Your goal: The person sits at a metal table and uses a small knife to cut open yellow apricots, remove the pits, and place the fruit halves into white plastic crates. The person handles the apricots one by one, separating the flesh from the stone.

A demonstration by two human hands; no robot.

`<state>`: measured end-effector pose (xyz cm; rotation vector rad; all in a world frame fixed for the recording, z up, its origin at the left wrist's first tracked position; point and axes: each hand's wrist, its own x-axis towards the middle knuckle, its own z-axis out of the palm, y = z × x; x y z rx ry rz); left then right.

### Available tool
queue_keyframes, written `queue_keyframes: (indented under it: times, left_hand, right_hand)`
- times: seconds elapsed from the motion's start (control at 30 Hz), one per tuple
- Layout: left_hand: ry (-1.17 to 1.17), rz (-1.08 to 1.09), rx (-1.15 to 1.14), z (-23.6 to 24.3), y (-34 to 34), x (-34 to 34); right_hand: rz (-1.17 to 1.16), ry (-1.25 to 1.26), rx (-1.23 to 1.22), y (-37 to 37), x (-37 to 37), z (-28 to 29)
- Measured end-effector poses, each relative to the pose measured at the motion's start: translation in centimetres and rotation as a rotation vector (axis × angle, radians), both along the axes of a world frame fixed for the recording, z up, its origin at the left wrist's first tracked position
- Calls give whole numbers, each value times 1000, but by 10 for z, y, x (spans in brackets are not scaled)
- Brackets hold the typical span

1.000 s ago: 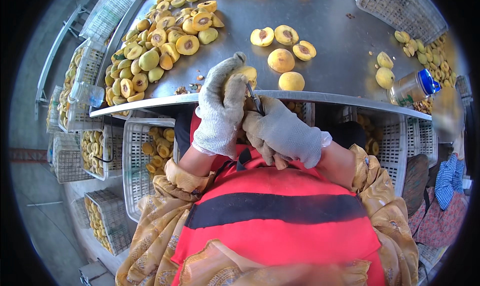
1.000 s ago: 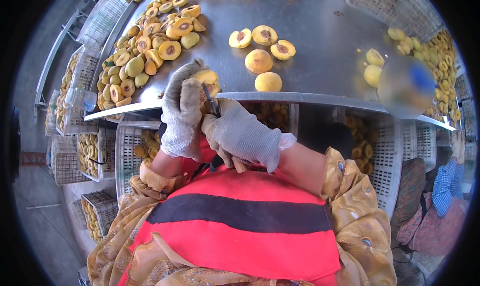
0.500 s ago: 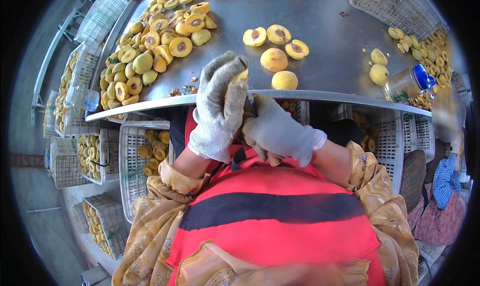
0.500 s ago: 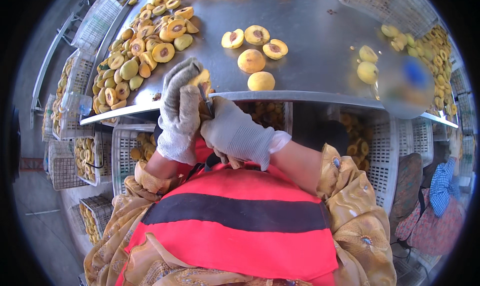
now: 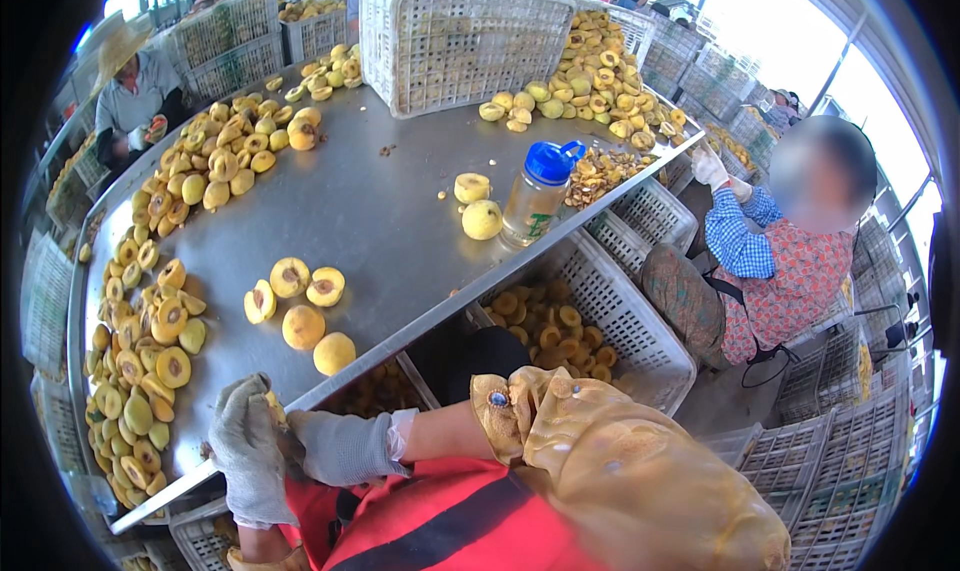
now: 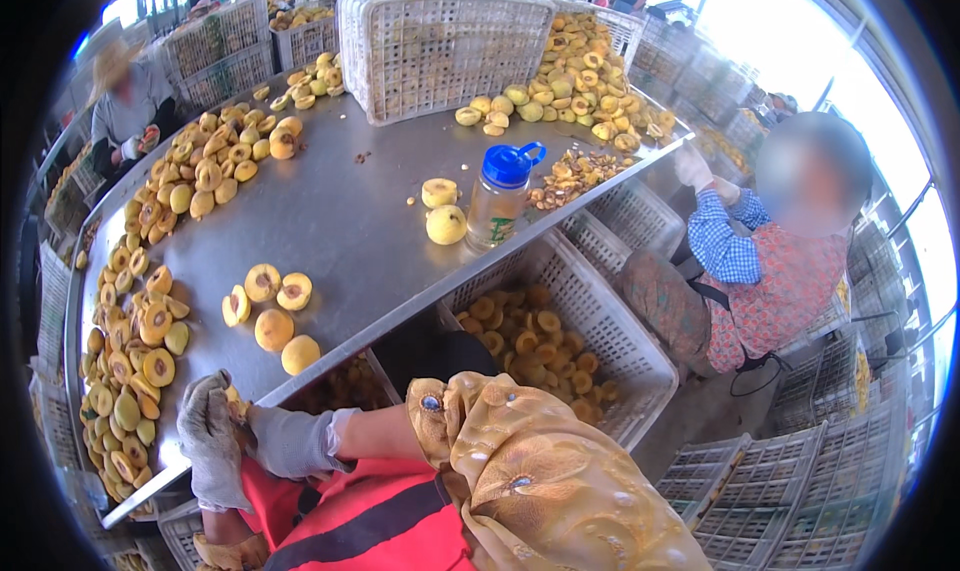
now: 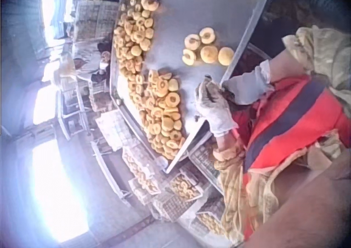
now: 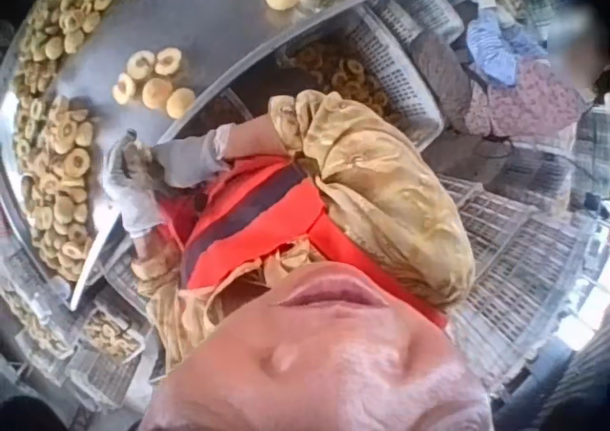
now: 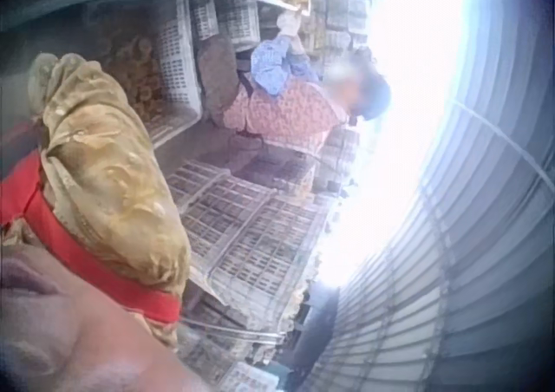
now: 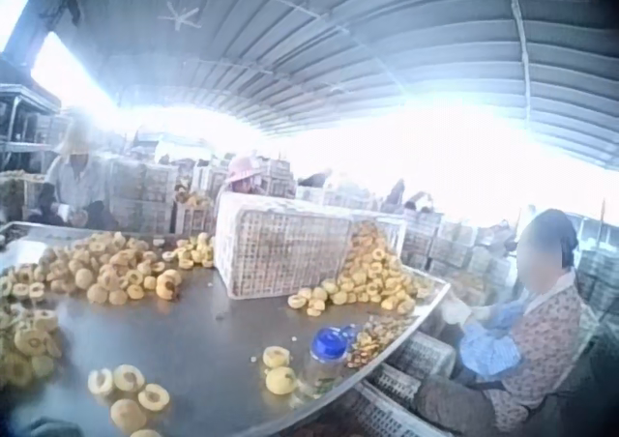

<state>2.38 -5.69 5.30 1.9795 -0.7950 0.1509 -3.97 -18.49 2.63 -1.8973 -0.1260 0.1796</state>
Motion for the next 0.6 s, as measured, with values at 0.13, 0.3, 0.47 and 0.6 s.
queue_keyframes:
  times: [0.13, 0.3, 0.47, 0.6]
  left_hand:
    - [-198, 59, 21, 0, -5, -13]
    - [-249, 80, 102, 0, -5, -18]
    - [558, -368, -335, -18, 20, 4]
    - [546, -229, -371, -16, 19, 2]
  right_hand:
    - [274, 608, 116, -15, -3, 47]
    - [39, -96, -36, -1, -13, 3]
    - [404, 734, 564, -30, -16, 43]
    - [330, 530, 498, -29, -17, 48]
